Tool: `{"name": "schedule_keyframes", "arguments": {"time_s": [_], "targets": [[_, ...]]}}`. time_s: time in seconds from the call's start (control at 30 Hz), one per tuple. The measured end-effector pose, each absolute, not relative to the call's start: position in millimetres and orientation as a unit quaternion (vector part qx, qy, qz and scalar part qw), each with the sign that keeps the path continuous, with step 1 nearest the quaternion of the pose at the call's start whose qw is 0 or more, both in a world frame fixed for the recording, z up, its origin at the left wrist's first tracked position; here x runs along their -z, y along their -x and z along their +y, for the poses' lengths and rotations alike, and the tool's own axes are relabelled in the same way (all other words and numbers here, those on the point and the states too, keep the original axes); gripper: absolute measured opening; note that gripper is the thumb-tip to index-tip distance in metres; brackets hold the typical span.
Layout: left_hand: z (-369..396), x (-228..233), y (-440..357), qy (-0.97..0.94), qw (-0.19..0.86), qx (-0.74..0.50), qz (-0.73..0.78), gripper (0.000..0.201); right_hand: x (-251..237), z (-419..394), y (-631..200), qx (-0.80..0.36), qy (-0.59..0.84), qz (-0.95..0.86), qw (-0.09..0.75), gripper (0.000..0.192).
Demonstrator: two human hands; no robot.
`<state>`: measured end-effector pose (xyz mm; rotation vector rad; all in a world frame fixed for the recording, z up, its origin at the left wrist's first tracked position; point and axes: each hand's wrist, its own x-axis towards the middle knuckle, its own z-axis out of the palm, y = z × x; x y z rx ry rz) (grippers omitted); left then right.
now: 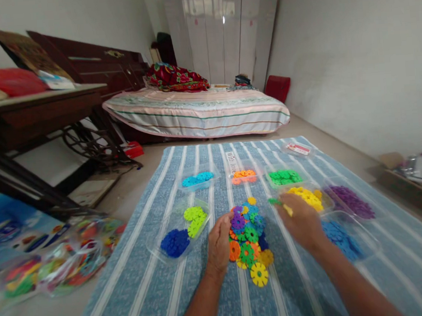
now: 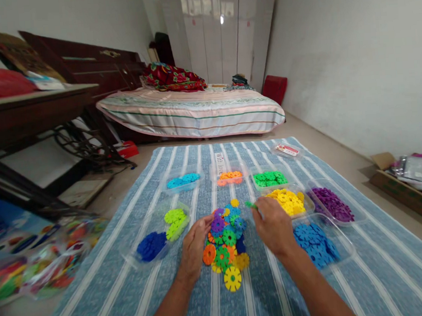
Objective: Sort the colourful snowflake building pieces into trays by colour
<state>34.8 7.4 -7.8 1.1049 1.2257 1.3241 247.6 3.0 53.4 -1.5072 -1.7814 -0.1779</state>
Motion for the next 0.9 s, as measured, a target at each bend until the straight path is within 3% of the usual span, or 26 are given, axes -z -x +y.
{"name": "schedule_keyframes", "arguments": {"time_s": [0.13, 0.43, 0.67, 0.9], "targets": [[8.7, 11.8, -34.0, -0.464, 0.503, -0.543, 0.487, 0.047, -79.7, 36.4, -264.6, 0.173, 0.660, -0.638, 0.357, 0.028], [6.3, 11.7, -33.8, -0.453, 0.518, -0.546, 0.479, 0.045, -13.4, -23.6, -194.1, -0.019, 0.562, -0.781, 0.271, 0.014], [7.4, 12.4, -34.3, -0.436, 0.531, -0.560, 0.463, 0.045, 1.8, -28.1, -192.8, -0.005, 0.567, -0.779, 0.267, 0.018], [6.4, 12.7, -34.4, -0.427, 0.531, -0.561, 0.470, 0.045, -20.8, -16.1, -209.9, 0.034, 0.536, -0.793, 0.289, 0.029]]}}
